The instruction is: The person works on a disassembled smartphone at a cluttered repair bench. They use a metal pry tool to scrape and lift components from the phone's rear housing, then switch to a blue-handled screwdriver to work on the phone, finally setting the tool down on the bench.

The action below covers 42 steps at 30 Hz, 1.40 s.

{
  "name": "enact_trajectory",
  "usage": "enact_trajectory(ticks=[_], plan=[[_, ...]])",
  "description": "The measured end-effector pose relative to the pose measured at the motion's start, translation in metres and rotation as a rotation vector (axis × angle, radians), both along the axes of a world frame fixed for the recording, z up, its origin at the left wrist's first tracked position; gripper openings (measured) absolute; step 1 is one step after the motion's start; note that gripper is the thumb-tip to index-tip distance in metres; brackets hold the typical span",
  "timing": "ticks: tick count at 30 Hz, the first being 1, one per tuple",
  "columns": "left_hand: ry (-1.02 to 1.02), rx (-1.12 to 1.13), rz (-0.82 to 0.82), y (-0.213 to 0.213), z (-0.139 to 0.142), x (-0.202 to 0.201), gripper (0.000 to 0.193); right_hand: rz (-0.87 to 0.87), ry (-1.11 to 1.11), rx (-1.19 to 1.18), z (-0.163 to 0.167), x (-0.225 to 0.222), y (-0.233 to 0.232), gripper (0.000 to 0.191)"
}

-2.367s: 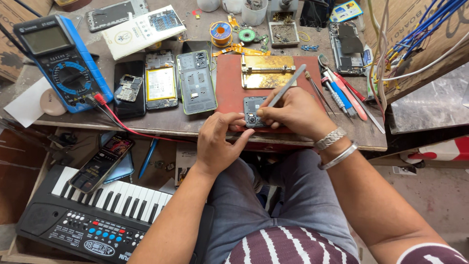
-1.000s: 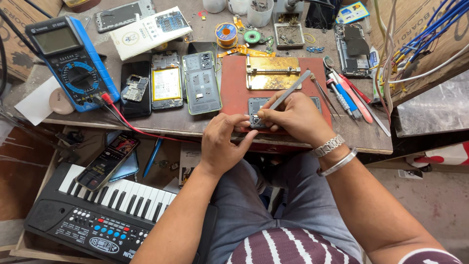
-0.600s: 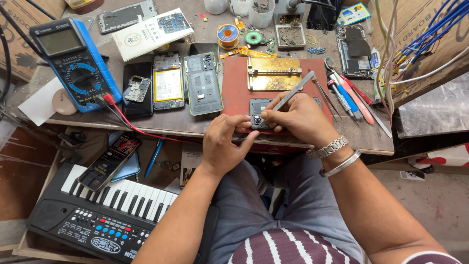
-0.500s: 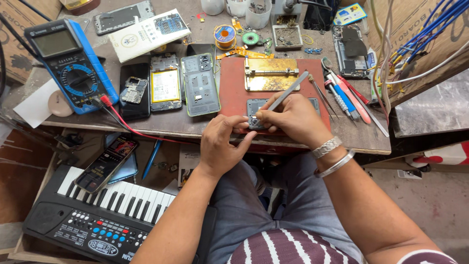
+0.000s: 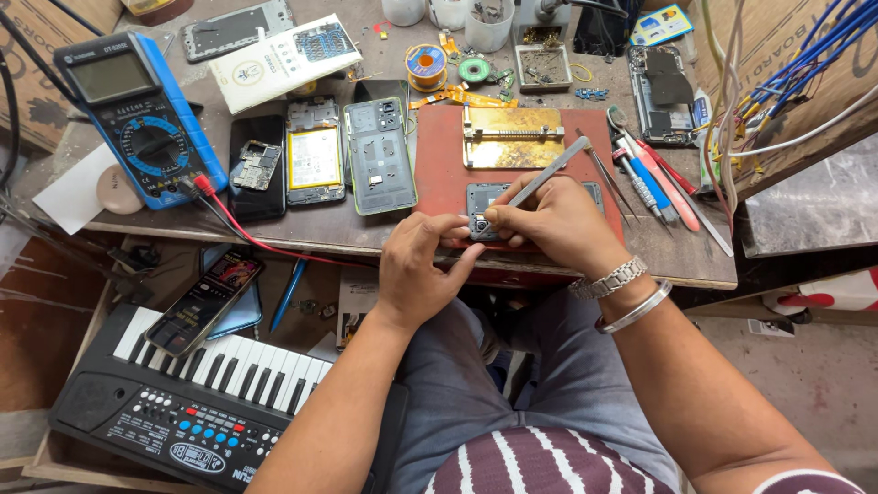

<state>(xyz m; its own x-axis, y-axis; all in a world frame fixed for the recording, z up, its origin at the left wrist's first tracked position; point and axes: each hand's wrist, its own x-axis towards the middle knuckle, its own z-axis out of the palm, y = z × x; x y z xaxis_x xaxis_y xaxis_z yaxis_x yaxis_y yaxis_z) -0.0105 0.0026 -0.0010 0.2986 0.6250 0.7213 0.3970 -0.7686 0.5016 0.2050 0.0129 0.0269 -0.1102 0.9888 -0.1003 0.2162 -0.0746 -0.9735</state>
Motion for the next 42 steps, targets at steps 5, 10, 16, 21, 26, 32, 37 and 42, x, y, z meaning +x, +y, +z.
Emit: enact_trajectory(ticks=[5, 10, 16, 21, 26, 32, 37, 42], plan=[[0.004, -0.01, 0.007, 0.0007, -0.0007, -0.0002, 0.041, -0.014, 0.041, -0.009, -0.0007, 0.0003, 0.0001, 0.021], [0.004, -0.01, 0.001, 0.0001, -0.0006, -0.0002, 0.041, -0.022, -0.005, -0.022, 0.0011, 0.0044, -0.0016, 0.021], [-0.003, -0.011, -0.005, 0.0003, 0.0003, 0.0, 0.042, 0.024, 0.092, 0.009, 0.0029, 0.0069, -0.0033, 0.021], [0.0, -0.014, -0.002, 0.0004, 0.0005, -0.0002, 0.041, -0.003, -0.004, -0.007, 0.002, 0.0018, -0.0035, 0.02], [0.004, -0.008, 0.001, 0.0, 0.001, 0.0, 0.041, 0.021, 0.028, -0.001, 0.0017, 0.0024, -0.0015, 0.021], [-0.002, -0.015, 0.001, -0.0005, 0.0005, 0.0005, 0.041, 0.021, 0.017, 0.002, -0.0003, 0.0024, -0.0014, 0.021], [-0.005, -0.017, -0.005, 0.0003, 0.0004, 0.0, 0.041, 0.02, -0.012, 0.005, 0.0002, 0.0029, -0.0016, 0.021], [-0.003, -0.009, -0.006, 0.0005, 0.0007, -0.0002, 0.042, 0.024, 0.01, 0.018, 0.0005, 0.003, -0.0015, 0.02]])
